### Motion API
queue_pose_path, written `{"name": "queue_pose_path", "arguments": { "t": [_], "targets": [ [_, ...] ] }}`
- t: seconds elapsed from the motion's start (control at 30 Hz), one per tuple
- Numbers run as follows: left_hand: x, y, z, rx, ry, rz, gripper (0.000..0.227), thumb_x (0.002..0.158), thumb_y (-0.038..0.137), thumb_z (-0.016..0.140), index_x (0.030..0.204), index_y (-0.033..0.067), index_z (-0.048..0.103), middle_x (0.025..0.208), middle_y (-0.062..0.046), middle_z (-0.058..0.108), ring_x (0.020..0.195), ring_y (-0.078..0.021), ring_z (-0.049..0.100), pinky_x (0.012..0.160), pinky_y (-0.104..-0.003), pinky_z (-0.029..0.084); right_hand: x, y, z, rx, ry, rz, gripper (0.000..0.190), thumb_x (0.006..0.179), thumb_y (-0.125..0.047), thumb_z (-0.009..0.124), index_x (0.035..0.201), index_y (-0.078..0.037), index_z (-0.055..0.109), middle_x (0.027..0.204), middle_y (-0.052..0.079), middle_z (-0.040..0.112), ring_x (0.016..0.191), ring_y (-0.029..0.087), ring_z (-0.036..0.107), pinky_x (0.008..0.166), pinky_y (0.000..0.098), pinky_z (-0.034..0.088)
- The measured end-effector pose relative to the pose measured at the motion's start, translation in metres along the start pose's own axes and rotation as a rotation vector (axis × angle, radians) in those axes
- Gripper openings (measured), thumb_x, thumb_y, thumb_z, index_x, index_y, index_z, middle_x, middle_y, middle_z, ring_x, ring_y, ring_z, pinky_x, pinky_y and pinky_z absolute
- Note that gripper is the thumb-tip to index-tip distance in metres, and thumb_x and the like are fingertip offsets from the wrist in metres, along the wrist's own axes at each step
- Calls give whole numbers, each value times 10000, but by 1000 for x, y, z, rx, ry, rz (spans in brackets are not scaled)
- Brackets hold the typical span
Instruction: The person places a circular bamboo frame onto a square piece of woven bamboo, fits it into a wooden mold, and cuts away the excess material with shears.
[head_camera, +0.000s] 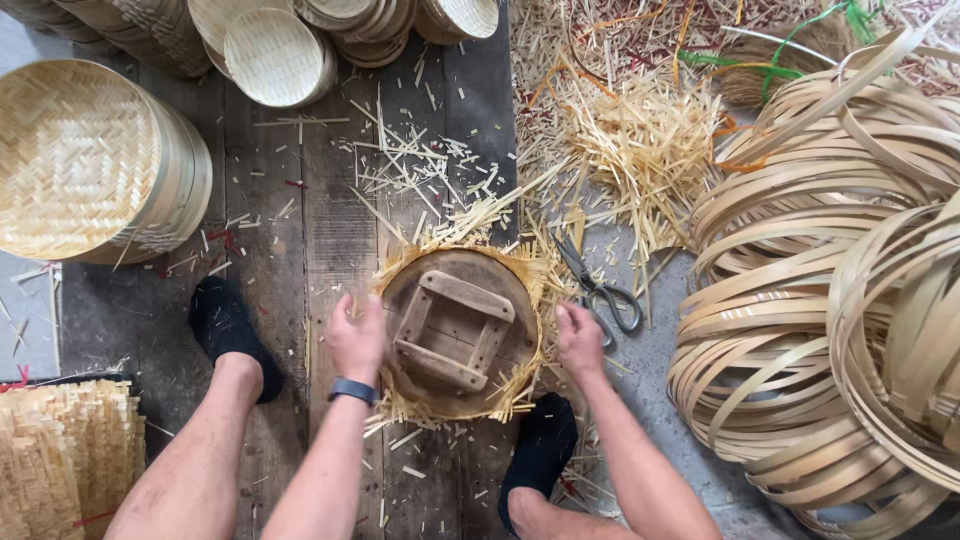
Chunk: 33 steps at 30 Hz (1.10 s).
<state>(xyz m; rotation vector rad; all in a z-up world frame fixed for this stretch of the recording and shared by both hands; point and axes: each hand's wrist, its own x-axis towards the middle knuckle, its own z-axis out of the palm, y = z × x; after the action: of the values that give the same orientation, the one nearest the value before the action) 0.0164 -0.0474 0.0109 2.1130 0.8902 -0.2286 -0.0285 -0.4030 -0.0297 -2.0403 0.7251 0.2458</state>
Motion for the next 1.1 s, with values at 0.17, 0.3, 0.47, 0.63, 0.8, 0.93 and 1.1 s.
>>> {"name": "queue_pose_path", "arguments": {
  "t": [0.17, 0.3, 0.47, 0.63, 0.8, 0.93, 1.1],
  "targets": [
    [-60, 44, 86, 300, 19, 140, 1134, 867, 764, 610, 1567, -39, 220, 1639, -295, 196, 1543, -436, 112, 1234, -599, 44, 45, 55, -56, -651, 164, -146, 575, 764, -248, 846, 1248, -57, 601, 1182, 204, 606, 1132, 382, 595, 965, 465, 469],
    [-70, 90, 128, 394, 52, -114, 1423, 680, 800, 728, 1569, -100, 77, 1674, -283, -3, 1571, -406, -49, 1238, -568, -53, 69, 83, -64, -675, -36, -131, 693, 715, -247, 860, 1299, -20, 565, 1165, 249, 652, 1092, 419, 642, 958, 484, 511],
    [-66, 82, 113, 490, -129, 328, 1321, 676, 600, 784, 1601, -59, 108, 1683, -271, -28, 1575, -424, -33, 1265, -554, 1, 74, 84, -58, -555, -292, 113, 552, 647, -254, 855, 1109, -10, 674, 1006, 220, 742, 966, 361, 730, 909, 451, 575],
    [-91, 47, 109, 312, -97, 679, 1072, 803, 445, 765, 1630, 77, 191, 1686, -289, -42, 1556, -499, -18, 1229, -579, 153, 15, 61, -75, -498, -377, 38, 580, 647, -415, 873, 978, 12, 661, 823, 173, 738, 782, 347, 735, 783, 456, 591],
    [-89, 40, 112, 294, -119, 677, 1034, 789, 397, 767, 1608, 106, 207, 1682, -279, -44, 1555, -494, -25, 1234, -588, 161, -6, -4, -77, -656, -228, -391, 609, 831, -535, 724, 1065, 22, 649, 1006, 229, 679, 939, 400, 658, 803, 489, 527],
    [-88, 42, 113, 300, -114, 688, 1047, 786, 388, 769, 1623, 108, 204, 1677, -285, -42, 1551, -494, -33, 1244, -579, 143, 16, -48, -47, -868, -317, -350, 580, 890, -510, 647, 1150, 5, 586, 1085, 230, 627, 1027, 368, 625, 919, 497, 486],
    [-89, 45, 107, 286, -149, 677, 1069, 740, 336, 781, 1614, 116, 205, 1674, -273, -43, 1547, -491, -40, 1240, -585, 143, 23, -27, -34, -944, -223, -368, 455, 927, -451, 623, 1008, -3, 641, 963, 189, 673, 845, 333, 704, 753, 472, 568]
  ]
}}
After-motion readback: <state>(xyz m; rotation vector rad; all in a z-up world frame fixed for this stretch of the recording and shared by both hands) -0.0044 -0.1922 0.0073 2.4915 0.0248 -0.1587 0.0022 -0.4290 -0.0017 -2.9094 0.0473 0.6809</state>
